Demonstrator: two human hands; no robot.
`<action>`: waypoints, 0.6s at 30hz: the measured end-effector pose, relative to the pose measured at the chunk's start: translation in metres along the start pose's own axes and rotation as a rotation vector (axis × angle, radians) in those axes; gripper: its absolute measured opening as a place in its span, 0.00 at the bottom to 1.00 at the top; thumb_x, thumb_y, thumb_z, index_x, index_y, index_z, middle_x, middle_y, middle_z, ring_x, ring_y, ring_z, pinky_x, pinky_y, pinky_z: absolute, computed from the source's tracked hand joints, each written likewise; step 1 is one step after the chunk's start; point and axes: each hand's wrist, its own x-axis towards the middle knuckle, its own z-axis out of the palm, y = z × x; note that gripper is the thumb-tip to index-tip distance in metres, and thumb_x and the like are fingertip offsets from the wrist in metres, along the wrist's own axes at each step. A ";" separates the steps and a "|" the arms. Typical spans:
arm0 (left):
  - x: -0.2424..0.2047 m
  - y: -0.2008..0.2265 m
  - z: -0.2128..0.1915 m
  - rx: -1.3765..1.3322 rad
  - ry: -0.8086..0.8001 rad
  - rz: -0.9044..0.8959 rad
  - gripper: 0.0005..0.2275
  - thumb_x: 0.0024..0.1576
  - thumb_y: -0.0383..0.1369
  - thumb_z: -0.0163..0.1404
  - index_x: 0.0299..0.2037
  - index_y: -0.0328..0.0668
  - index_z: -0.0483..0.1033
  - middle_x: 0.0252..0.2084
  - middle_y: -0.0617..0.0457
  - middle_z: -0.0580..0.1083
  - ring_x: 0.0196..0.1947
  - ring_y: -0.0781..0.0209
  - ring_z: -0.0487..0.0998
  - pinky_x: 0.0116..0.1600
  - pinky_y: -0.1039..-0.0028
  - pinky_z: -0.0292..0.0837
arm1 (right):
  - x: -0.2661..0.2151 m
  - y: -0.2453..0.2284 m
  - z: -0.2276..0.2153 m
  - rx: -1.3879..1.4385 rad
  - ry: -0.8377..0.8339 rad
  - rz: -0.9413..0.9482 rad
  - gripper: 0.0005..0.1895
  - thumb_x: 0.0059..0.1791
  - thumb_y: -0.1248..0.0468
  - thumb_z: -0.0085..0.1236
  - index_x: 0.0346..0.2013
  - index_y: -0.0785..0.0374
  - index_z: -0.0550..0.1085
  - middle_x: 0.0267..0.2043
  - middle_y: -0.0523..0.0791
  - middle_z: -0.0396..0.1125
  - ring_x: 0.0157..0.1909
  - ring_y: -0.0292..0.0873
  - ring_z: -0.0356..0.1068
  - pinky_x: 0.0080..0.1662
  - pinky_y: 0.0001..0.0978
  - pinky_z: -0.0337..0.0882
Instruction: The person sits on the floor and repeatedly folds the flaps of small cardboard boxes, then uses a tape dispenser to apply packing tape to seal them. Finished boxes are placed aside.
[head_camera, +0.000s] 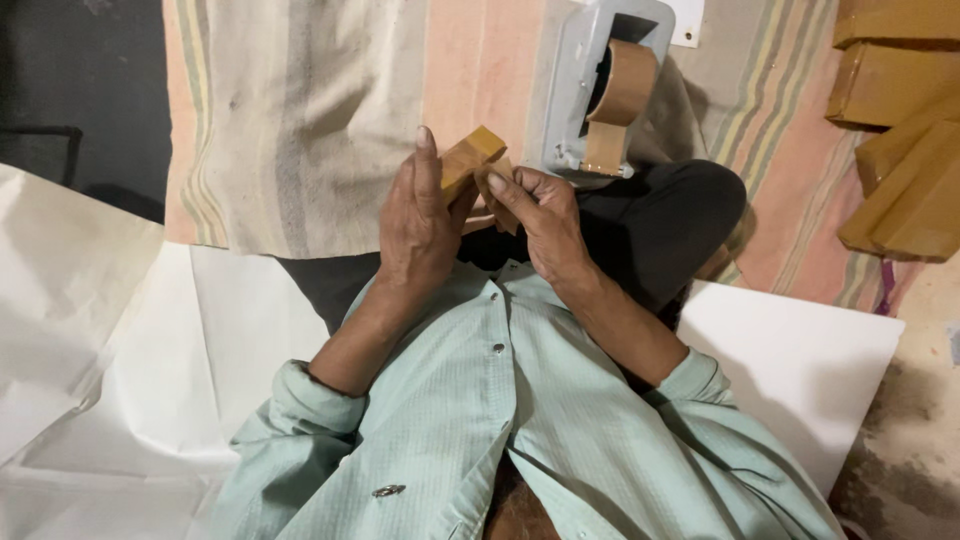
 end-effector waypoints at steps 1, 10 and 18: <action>-0.003 -0.001 0.000 -0.001 0.006 -0.006 0.46 0.61 0.27 0.64 0.78 0.42 0.33 0.51 0.40 0.70 0.46 0.44 0.76 0.46 0.57 0.75 | 0.002 0.002 0.001 -0.006 -0.011 -0.005 0.12 0.55 0.59 0.61 0.33 0.64 0.78 0.27 0.39 0.69 0.26 0.29 0.62 0.31 0.22 0.62; -0.005 -0.001 -0.006 0.002 0.023 0.066 0.49 0.58 0.23 0.64 0.80 0.50 0.34 0.56 0.39 0.68 0.51 0.46 0.75 0.50 0.62 0.78 | 0.011 0.016 0.001 -0.057 -0.035 0.055 0.16 0.54 0.58 0.63 0.27 0.64 0.76 0.25 0.40 0.68 0.25 0.29 0.60 0.29 0.23 0.59; 0.015 0.003 -0.053 0.019 -0.352 0.060 0.27 0.55 0.30 0.63 0.67 0.52 0.71 0.44 0.45 0.66 0.38 0.51 0.75 0.38 0.64 0.77 | 0.012 0.011 0.000 0.022 -0.110 0.109 0.13 0.50 0.57 0.63 0.31 0.65 0.79 0.28 0.40 0.73 0.29 0.31 0.70 0.34 0.22 0.71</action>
